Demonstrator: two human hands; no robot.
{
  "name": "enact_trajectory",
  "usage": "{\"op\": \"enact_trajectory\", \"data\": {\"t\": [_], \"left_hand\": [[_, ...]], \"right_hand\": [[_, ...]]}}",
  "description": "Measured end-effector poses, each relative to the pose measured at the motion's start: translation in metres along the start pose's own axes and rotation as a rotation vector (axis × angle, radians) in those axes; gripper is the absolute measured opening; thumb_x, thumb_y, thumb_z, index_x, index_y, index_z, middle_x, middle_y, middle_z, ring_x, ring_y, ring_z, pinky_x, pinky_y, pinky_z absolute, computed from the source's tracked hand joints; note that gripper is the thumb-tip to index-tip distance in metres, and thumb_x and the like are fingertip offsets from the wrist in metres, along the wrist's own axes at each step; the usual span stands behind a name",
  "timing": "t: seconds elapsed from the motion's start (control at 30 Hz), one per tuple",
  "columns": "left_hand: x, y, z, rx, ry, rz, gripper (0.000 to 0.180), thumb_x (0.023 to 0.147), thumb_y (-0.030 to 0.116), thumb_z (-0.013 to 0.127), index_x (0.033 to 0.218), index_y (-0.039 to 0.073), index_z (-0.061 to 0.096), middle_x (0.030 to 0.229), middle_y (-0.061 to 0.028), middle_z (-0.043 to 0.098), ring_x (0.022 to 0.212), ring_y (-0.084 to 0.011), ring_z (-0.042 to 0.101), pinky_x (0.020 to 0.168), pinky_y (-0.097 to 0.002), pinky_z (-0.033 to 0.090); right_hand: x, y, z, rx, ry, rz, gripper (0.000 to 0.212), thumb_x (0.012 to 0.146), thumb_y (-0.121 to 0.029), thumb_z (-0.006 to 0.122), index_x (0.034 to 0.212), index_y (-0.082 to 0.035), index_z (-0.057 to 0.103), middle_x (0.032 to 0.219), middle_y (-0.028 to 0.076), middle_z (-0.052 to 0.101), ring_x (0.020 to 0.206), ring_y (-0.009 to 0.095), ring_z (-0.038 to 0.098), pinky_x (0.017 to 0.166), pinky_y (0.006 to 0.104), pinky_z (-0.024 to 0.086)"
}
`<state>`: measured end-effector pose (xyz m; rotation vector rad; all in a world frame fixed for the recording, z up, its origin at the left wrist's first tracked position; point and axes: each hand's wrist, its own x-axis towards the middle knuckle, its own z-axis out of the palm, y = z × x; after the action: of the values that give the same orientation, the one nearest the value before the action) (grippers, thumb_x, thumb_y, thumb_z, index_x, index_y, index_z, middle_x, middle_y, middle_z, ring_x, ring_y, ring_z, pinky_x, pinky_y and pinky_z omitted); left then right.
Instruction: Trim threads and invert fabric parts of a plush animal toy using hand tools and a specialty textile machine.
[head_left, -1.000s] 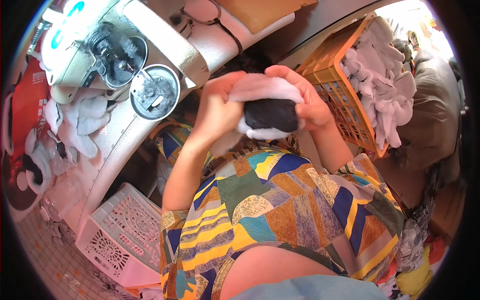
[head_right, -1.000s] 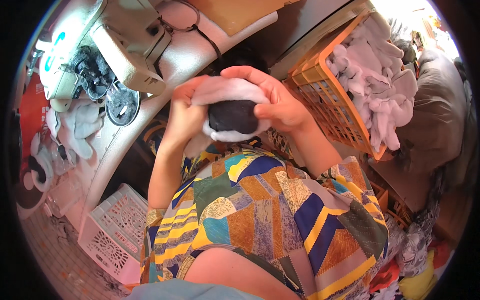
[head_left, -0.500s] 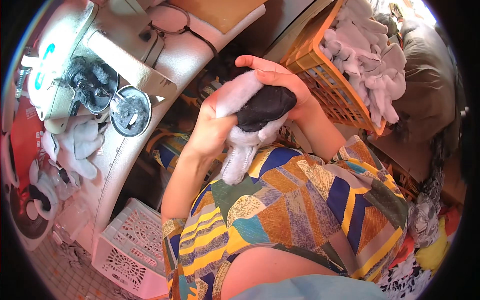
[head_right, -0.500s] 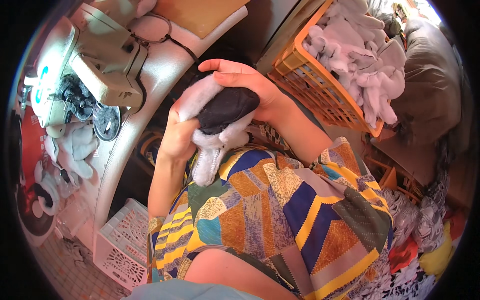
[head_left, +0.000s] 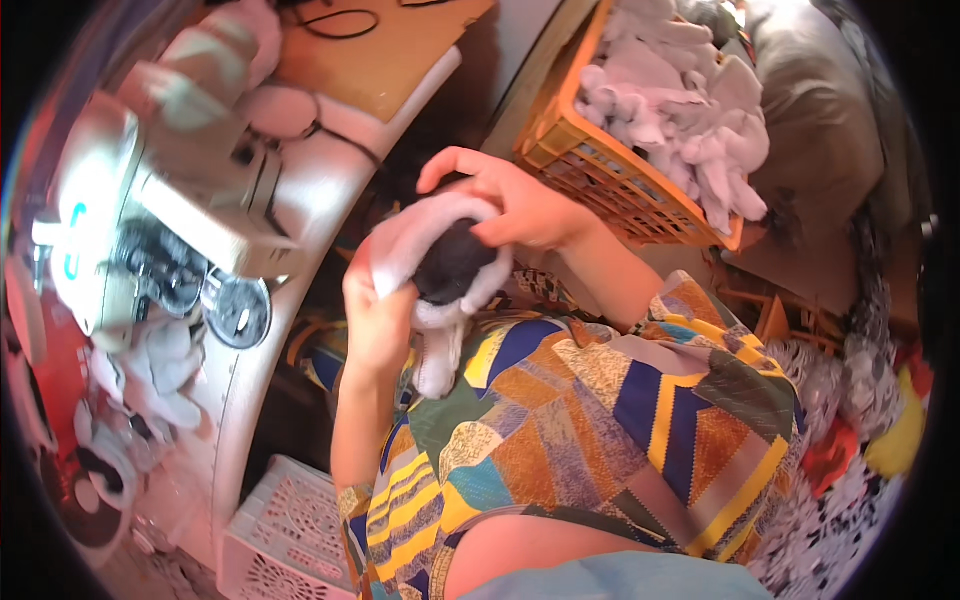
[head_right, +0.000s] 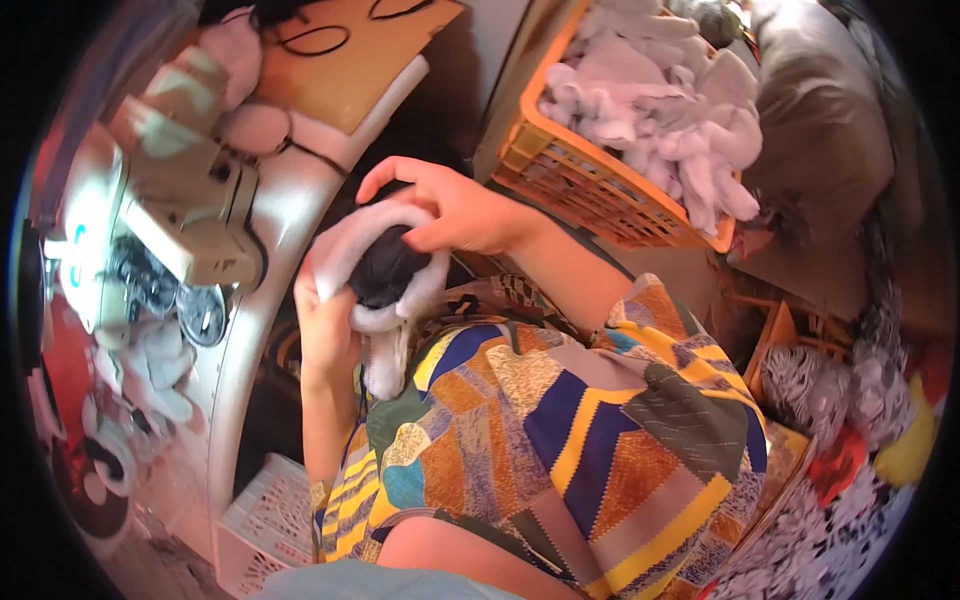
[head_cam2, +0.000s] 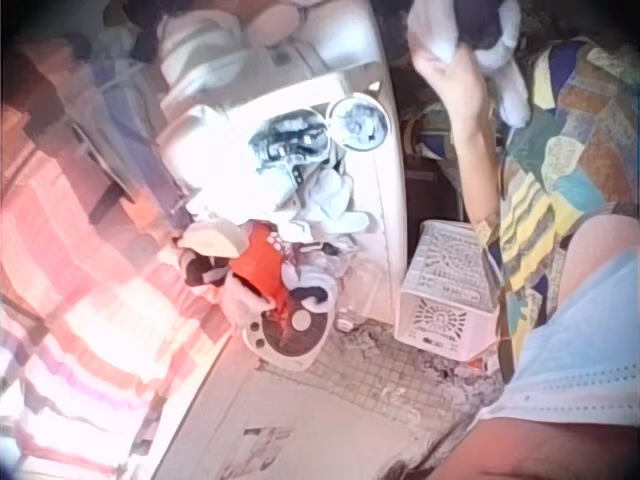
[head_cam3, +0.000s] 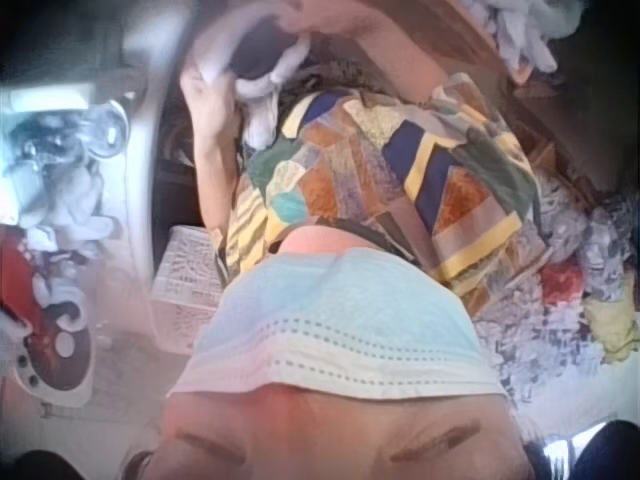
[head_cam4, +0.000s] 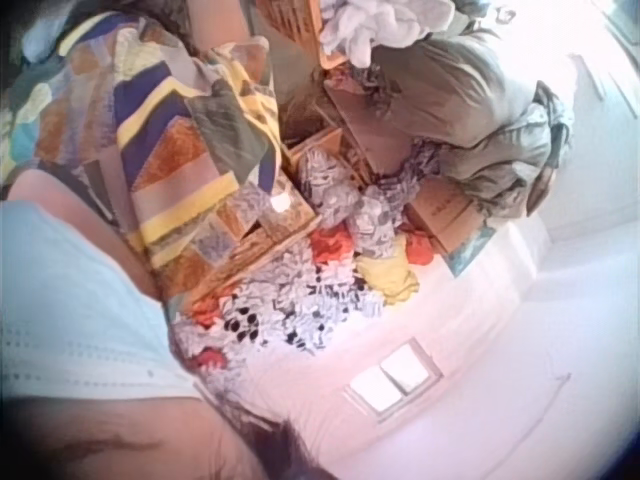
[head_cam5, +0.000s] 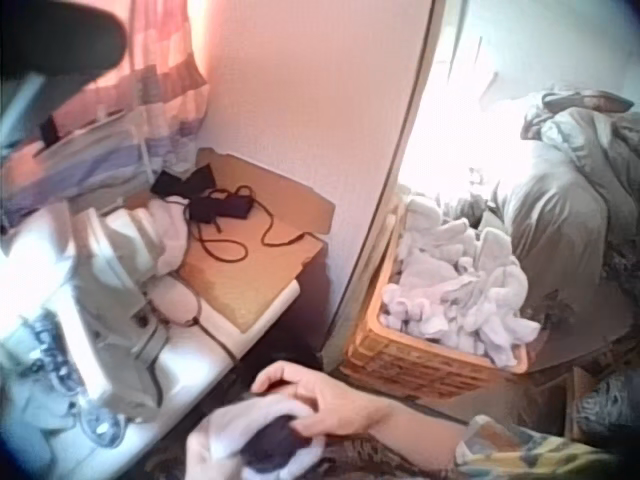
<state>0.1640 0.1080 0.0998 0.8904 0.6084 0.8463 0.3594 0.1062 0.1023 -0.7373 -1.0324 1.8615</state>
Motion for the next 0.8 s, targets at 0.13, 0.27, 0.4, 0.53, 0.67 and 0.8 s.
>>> {"op": "enact_trajectory", "data": {"t": [0.13,0.27,0.4,0.53,0.67,0.8], "left_hand": [[-0.002,-0.004,0.014,1.01,-0.048,0.529,0.037,0.051,-0.011,0.053,0.087,-0.004,0.052,0.088,-0.0152,0.046,0.08,-0.0342,0.049,0.067,-0.036,0.04],[0.006,-0.003,0.022,1.074,-0.019,0.495,0.028,0.058,-0.004,0.057,0.086,-0.002,0.052,0.085,-0.018,0.052,0.079,-0.035,0.054,0.068,-0.0378,0.043],[0.016,-0.007,0.004,0.794,0.081,0.298,0.022,0.072,0.01,0.061,0.089,-0.003,0.054,0.075,-0.0196,0.057,0.07,-0.0327,0.06,0.066,-0.0384,0.048],[0.005,-0.005,0.028,1.055,-0.174,0.424,0.052,0.069,0.036,0.073,0.096,-0.002,0.05,0.069,-0.0164,0.054,0.062,-0.0357,0.056,0.056,-0.0407,0.045],[0.015,-0.008,0.017,0.765,-0.087,0.324,0.038,0.077,0.025,0.069,0.097,0.001,0.048,0.077,-0.0153,0.057,0.07,-0.0266,0.06,0.063,-0.0357,0.046],[0.034,-0.006,-0.004,0.129,0.118,0.007,0.025,0.095,0.025,0.048,0.097,0.001,0.055,0.088,-0.0041,0.06,0.078,-0.0118,0.058,0.07,-0.0256,0.047]], "right_hand": [[0.009,0.019,0.009,-1.14,0.388,-0.312,0.042,0.065,-0.003,0.068,0.103,-0.007,0.053,0.075,0.004,0.048,0.067,0.014,0.051,0.061,0.028,0.042],[0.006,0.018,0.018,-1.257,0.713,-0.408,0.03,0.069,-0.008,0.067,0.097,-0.009,0.057,0.076,0.006,0.047,0.061,0.019,0.05,0.055,0.031,0.042],[-0.007,0.008,0.015,-1.113,0.489,-0.345,0.025,0.066,-0.006,0.067,0.09,-0.007,0.058,0.076,0.006,0.053,0.06,0.019,0.052,0.055,0.0302,0.043],[-0.002,0.018,0.012,-1.046,0.75,-0.366,0.011,0.069,-0.005,0.058,0.079,-0.005,0.052,0.068,0.012,0.054,0.066,0.029,0.057,0.057,0.0347,0.044],[-0.002,0.017,-0.004,-0.458,0.701,-0.262,0.011,0.072,0.001,0.058,0.074,-0.005,0.048,0.066,0.0,0.05,0.066,0.006,0.048,0.055,0.0236,0.039],[-0.008,0.004,0.007,-0.274,0.607,-0.226,0.027,0.071,0.008,0.061,0.09,-0.007,0.051,0.078,-0.004,0.048,0.07,0.003,0.045,0.064,0.0173,0.04]]}}
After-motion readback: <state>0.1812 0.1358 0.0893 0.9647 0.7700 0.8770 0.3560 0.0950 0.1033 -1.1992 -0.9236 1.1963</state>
